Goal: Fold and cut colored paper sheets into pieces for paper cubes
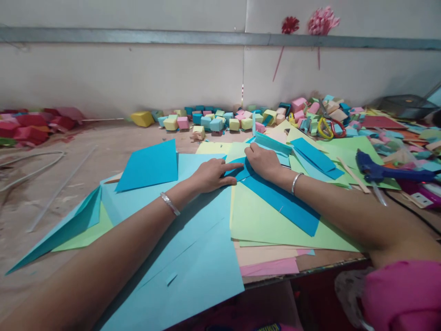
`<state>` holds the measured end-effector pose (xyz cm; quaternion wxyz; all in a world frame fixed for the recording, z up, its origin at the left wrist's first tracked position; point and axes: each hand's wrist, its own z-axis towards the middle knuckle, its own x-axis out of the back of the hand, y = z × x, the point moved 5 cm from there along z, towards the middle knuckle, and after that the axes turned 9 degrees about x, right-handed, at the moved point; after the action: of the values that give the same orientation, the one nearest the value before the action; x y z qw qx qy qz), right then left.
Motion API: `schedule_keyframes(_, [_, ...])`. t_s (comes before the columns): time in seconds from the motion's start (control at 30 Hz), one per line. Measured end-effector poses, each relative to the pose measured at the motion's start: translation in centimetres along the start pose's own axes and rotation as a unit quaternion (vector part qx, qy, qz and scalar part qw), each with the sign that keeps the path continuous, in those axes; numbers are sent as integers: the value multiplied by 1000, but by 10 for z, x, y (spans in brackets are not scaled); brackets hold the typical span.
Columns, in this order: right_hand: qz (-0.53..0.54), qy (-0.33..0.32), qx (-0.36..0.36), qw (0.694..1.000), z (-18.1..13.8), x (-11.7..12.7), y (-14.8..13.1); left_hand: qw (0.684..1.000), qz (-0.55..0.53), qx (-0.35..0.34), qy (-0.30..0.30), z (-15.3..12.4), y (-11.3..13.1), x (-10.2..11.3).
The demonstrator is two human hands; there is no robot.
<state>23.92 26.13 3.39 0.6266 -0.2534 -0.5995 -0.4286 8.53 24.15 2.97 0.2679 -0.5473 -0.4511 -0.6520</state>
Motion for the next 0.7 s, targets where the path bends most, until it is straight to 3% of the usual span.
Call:
schedule_keyframes(0.13, [-8, 12, -6, 1000, -1, 3, 2, 993, 114, -40, -19, -2, 0, -3])
schedule_keyframes(0.3, [-25, 21, -20, 999, 0, 2, 16, 991, 123, -44, -26, 0, -1, -2])
schedule_keyframes(0.4, [-35, 64, -30, 997, 0, 7, 19, 990, 131, -47, -29, 1, 0, -2])
schedule_keyframes(0.53, [4, 134, 6, 991, -2, 17, -4, 990, 132, -45, -24, 1, 0, -3])
schedule_keyframes(0.7, [81, 106, 65, 989, -9, 19, -36, 997, 71, -29, -2, 3, -4, -3])
